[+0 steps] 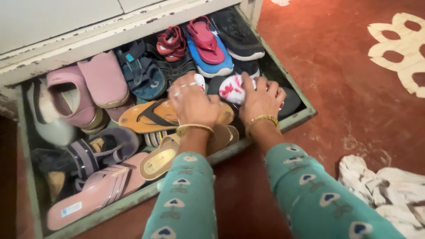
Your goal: The person organizes a drawer full of footwear by hand. They pick up various shoes and sandals, reposition them, and arrange them neatly within the drawer.
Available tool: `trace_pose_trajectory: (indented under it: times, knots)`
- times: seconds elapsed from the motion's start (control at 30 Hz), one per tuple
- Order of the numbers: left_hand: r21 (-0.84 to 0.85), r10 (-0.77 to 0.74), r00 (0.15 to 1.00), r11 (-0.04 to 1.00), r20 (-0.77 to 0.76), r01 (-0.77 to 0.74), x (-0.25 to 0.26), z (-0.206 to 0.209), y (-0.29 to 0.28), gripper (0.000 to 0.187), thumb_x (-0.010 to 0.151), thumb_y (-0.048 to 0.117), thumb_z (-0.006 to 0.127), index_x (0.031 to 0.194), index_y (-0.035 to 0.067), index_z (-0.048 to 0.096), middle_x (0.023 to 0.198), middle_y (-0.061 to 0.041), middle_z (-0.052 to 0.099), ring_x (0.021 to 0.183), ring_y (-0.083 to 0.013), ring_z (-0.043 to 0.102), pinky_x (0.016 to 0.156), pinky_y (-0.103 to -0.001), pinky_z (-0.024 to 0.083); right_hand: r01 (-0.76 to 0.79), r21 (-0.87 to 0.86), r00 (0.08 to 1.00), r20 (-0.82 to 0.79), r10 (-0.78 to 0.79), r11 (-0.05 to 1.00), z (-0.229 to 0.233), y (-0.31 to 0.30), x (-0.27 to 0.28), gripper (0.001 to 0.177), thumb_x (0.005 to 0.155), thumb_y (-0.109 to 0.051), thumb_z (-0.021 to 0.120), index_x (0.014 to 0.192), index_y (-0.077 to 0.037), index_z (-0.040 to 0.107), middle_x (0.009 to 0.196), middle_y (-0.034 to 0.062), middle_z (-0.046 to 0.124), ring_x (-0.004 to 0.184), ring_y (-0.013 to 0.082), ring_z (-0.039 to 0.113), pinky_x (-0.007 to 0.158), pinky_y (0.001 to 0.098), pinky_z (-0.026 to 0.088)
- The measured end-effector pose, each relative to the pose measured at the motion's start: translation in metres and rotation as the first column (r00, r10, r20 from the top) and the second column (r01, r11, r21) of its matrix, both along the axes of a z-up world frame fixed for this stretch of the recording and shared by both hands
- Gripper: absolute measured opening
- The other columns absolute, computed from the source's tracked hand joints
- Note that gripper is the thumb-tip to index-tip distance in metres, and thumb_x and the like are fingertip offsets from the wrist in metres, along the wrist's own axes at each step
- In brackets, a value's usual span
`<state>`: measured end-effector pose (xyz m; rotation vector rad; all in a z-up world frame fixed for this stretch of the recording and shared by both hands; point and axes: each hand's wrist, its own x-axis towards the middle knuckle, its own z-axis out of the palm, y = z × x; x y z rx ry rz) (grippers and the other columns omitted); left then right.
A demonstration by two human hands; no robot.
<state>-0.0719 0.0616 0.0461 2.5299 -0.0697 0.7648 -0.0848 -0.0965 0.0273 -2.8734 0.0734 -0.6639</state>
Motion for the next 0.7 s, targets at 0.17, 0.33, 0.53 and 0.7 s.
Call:
trace_pose_trajectory:
  times: [0.17, 0.33, 0.53, 0.7]
  knots:
    - [-0.127, -0.225, 0.972, 0.964, 0.066, 0.232, 0.017, -0.013, -0.035, 0.056, 0.078, 0.014, 0.064, 0.13, -0.002, 0.053, 0.127, -0.026, 0.058, 0.127, -0.0448, 0.049, 0.11, -0.053, 0.038, -0.058, -0.036, 0.895, -0.445, 0.036, 0.998, 0.035, 0.002, 0.018, 0.063, 0.083, -0.039, 0.068, 0.144, -0.029, 0.051, 0.136, 0.0108, 0.059, 0.126, 0.0392, 0.052, 0.104, 0.057, 0.035]
    - [-0.475, -0.306, 0.948, 0.849, -0.089, 0.23, 0.03, -0.046, -0.07, 0.042, 0.089, 0.021, 0.056, 0.129, 0.007, 0.061, 0.125, -0.026, 0.065, 0.119, -0.0461, 0.058, 0.103, -0.052, 0.043, -0.181, 0.065, 0.736, -0.653, 0.179, 0.981, 0.053, -0.016, 0.023, 0.071, 0.076, -0.041, 0.077, 0.141, -0.024, 0.051, 0.135, 0.0104, 0.064, 0.123, 0.0352, 0.061, 0.1, 0.0554, 0.047]
    - [-0.336, -0.44, 0.897, 0.841, 0.028, 0.423, 0.064, -0.102, -0.078, 0.032, 0.101, 0.025, 0.049, 0.118, 0.007, 0.069, 0.13, -0.021, 0.068, 0.129, -0.0439, 0.056, 0.115, -0.047, 0.037, -0.249, 0.152, 0.64, -0.715, 0.28, 0.957, 0.052, -0.048, 0.042, 0.092, 0.047, -0.025, 0.096, 0.132, -0.021, 0.063, 0.124, 0.0107, 0.072, 0.114, 0.0303, 0.069, 0.097, 0.0397, 0.056]
    - [-0.048, -0.524, 0.85, 0.849, 0.055, 0.526, 0.088, -0.136, -0.074, 0.037, 0.109, 0.02, 0.032, 0.129, 0.005, 0.06, 0.14, -0.02, 0.062, 0.138, -0.034, 0.055, 0.126, -0.044, 0.026, -0.217, -0.002, 0.651, -0.745, 0.143, 0.976, 0.064, -0.054, 0.053, 0.095, 0.052, -0.021, 0.096, 0.139, -0.027, 0.06, 0.13, 0.0095, 0.069, 0.117, 0.0312, 0.067, 0.097, 0.0422, 0.056]
